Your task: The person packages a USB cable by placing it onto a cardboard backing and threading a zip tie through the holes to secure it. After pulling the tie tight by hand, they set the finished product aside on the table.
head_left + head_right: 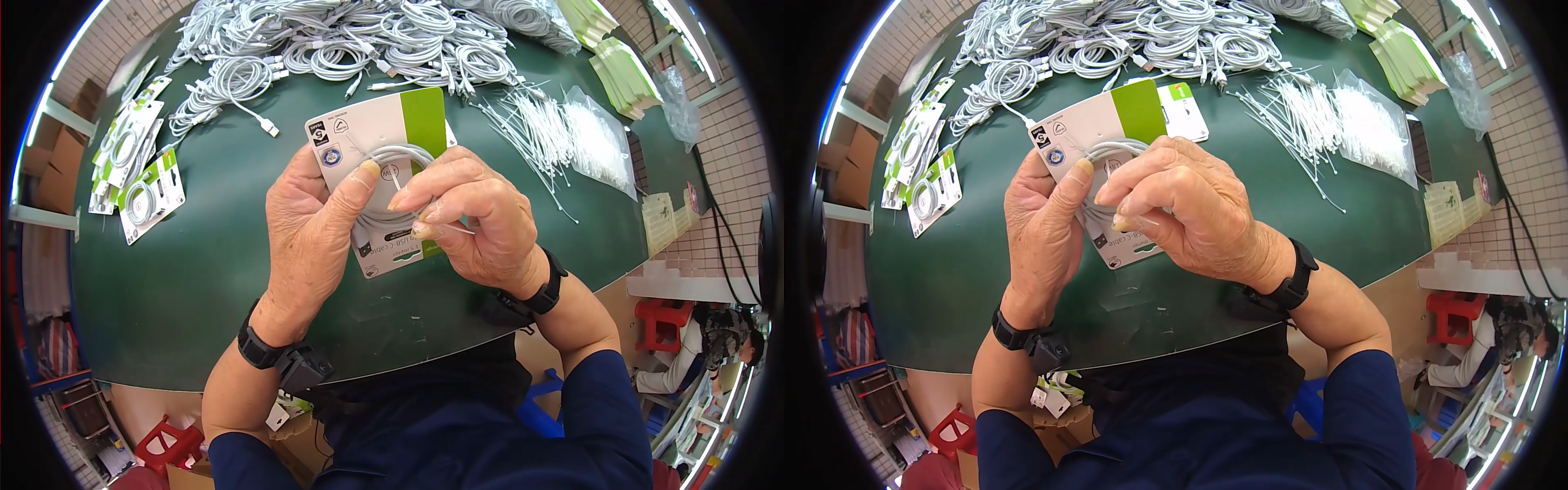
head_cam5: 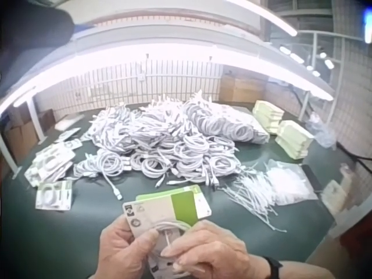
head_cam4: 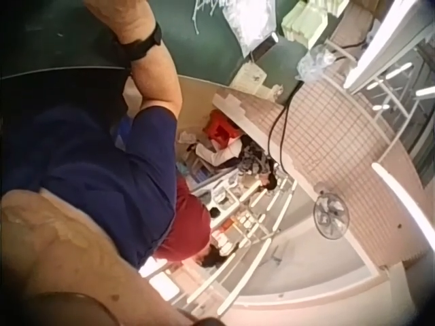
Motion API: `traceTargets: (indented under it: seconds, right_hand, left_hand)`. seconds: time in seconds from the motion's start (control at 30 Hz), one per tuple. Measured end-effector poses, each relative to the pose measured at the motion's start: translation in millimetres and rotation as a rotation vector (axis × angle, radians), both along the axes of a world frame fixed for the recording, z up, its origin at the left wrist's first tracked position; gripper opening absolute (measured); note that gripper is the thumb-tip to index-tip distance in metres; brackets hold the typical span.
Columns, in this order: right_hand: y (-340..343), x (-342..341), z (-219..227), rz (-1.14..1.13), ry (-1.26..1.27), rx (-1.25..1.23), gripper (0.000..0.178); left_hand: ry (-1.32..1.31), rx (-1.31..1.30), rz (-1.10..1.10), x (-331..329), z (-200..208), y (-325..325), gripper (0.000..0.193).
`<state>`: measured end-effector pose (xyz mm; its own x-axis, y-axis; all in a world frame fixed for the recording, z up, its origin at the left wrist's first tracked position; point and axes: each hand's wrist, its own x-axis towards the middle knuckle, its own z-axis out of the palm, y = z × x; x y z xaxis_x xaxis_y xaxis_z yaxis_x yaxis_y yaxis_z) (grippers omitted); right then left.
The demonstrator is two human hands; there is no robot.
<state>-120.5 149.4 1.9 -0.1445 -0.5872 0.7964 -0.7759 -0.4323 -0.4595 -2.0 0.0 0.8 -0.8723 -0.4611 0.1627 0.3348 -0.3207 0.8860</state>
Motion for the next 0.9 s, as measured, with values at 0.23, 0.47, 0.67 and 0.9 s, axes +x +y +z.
traceTargets:
  seconds: [0.23, 0.47, 0.67, 0.9]
  right_hand:
    - [0.1, 1.4, 3.6, 0.04, -0.026, 0.001, 0.021]
    - [0.4, 0.8, 3.3, 0.073, -0.058, 0.011, 0.021]
    - [0.3, 5.6, 2.5, 0.026, -0.104, -0.014, 0.023]
    - [2.4, 1.7, -1.0, -0.11, -0.2, -0.049, 0.025]
  left_hand:
    - [-0.003, -0.004, -0.007, -0.2, 1.4, 1.2, 0.033]
    - [-0.015, -0.011, -0.012, -0.3, -1.0, -0.3, 0.033]
    - [-0.015, -0.011, -0.011, -0.4, -2.8, 1.5, 0.034]
    - [-0.032, -0.008, -0.028, -2.1, -5.0, 9.9, 0.035]
